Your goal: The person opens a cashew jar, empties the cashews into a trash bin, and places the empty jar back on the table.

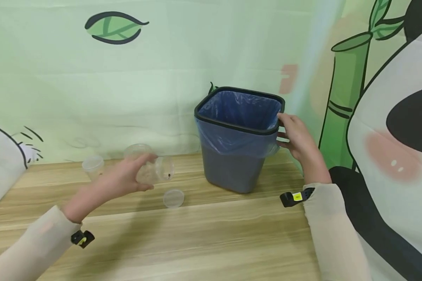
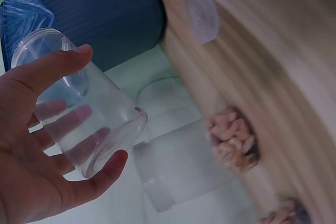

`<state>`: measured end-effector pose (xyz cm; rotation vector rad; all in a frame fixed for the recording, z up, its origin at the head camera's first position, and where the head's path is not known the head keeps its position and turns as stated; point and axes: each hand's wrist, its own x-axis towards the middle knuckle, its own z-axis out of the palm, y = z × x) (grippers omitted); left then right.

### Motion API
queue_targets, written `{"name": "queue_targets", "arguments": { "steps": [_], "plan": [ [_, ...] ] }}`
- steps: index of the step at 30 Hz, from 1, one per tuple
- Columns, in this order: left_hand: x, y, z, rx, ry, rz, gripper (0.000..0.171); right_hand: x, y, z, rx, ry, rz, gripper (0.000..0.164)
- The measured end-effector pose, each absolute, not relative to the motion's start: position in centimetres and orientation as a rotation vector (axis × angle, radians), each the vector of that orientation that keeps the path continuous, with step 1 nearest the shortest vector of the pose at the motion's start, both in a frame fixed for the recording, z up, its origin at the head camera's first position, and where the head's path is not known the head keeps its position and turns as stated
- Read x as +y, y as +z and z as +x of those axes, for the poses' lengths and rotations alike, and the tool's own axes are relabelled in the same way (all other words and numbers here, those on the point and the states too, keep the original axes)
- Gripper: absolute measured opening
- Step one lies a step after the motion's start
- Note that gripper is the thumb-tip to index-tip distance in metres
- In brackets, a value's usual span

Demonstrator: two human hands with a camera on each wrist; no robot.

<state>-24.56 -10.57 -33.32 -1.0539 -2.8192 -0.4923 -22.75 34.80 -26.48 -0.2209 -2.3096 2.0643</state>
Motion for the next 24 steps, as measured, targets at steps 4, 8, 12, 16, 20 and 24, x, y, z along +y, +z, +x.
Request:
{"name": "queue_targets", "arguments": {
  "steps": [4, 8, 12, 16, 20, 24],
  "plan": [
    [-10.9, -34.3, -24.4, -2.84, -0.561, -1.045, 0.08, 34.6, -26.2, -22.9, -2.318, 2.032, -0.248, 0.073],
    [-11.2, -34.9, -24.3, -2.823, -0.602, -1.056, 0.079, 34.5, -26.0, -23.0, -2.268, 2.138, -0.293, 0.077],
    [-11.4, -35.4, -24.3, -2.819, -0.624, -1.074, 0.076, 34.8, -26.2, -22.8, -2.244, 2.285, -0.315, 0.092],
    [-11.4, -35.7, -24.3, -2.819, -0.659, -1.088, 0.073, 34.9, -26.1, -22.8, -2.293, 2.284, -0.266, 0.097],
    [-11.4, -35.9, -24.3, -2.822, -0.701, -1.084, 0.073, 34.5, -25.7, -23.1, -2.274, 2.302, -0.27, 0.092],
    [-11.2, -36.0, -24.4, -2.835, -0.713, -1.08, 0.075, 34.2, -25.4, -23.1, -2.175, 2.385, -0.36, 0.087]
  ]
}}
